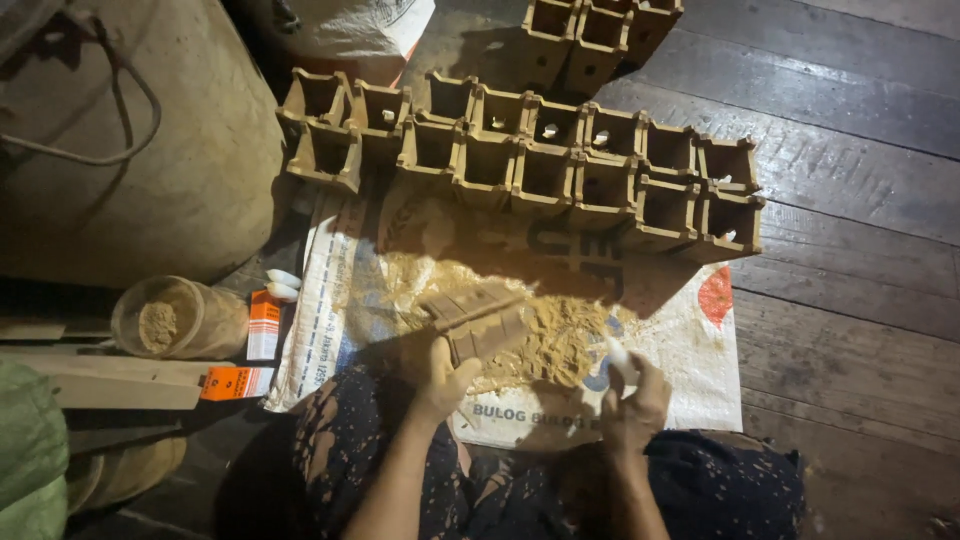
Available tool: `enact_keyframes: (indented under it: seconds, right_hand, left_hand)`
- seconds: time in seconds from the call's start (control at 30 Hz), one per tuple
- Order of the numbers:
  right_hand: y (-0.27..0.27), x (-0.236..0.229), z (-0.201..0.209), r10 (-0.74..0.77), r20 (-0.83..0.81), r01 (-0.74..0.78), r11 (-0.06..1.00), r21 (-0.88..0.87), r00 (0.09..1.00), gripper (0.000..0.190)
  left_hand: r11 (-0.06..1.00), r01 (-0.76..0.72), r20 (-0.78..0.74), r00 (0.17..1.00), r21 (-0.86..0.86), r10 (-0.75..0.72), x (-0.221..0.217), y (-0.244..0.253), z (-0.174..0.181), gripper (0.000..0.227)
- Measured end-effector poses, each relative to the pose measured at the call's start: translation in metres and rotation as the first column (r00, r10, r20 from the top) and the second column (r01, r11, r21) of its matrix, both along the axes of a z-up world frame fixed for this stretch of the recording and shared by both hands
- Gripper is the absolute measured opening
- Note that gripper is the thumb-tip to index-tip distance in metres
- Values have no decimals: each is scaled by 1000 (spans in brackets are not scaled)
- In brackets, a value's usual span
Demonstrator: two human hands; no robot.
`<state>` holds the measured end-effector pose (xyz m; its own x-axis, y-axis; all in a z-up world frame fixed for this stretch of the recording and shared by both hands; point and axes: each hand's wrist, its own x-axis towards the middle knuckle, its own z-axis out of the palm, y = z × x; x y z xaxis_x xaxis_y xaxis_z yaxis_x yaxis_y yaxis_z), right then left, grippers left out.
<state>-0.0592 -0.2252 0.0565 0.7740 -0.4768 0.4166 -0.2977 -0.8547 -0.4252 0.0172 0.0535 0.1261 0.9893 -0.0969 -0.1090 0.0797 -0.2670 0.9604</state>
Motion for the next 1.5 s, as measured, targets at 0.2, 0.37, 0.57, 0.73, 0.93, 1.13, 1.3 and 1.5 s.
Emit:
enact_keyframes:
  seconds: [0.2, 0.37, 0.57, 0.73, 0.93, 1.13, 1.3, 1.5]
  right_hand:
    - [-9, 1, 12, -48, 96, 29, 981, 191, 994, 32]
    - [-24, -1, 0, -154, 21, 144, 954, 263, 988, 38]
    - [-102, 40, -73, -385, 43, 335, 849, 408, 922, 36]
    - [-105, 47, -72, -310, 108, 296, 947, 127, 945, 60]
    - [-12, 32, 4, 129, 221, -160, 979, 129, 967, 37]
    - [67, 42, 17, 621, 82, -622, 750, 224, 779, 79]
    - [70, 46, 14, 590, 55, -592, 803, 64, 806, 34]
    - [52, 43, 16, 586, 39, -587, 809, 36, 809, 35]
  left_hand:
    - [824, -77, 242, 968, 561, -74, 17, 24, -64, 25]
    - [772, -45, 35, 999, 634, 29, 25, 23, -47, 31]
    - [987, -147, -66, 986, 67, 152, 27, 24, 20, 19]
    - [634, -519, -550, 817, -573, 173, 29, 9, 69, 24]
    - [523, -287, -471, 843, -803, -261, 39, 25, -18, 51]
    - [345, -546, -646, 644, -764, -410, 36, 21, -14, 41]
    - [618, -307, -611, 700, -724, -369, 45, 22, -32, 90]
    - [893, -125, -604, 775, -432, -183, 34, 28, 38, 120]
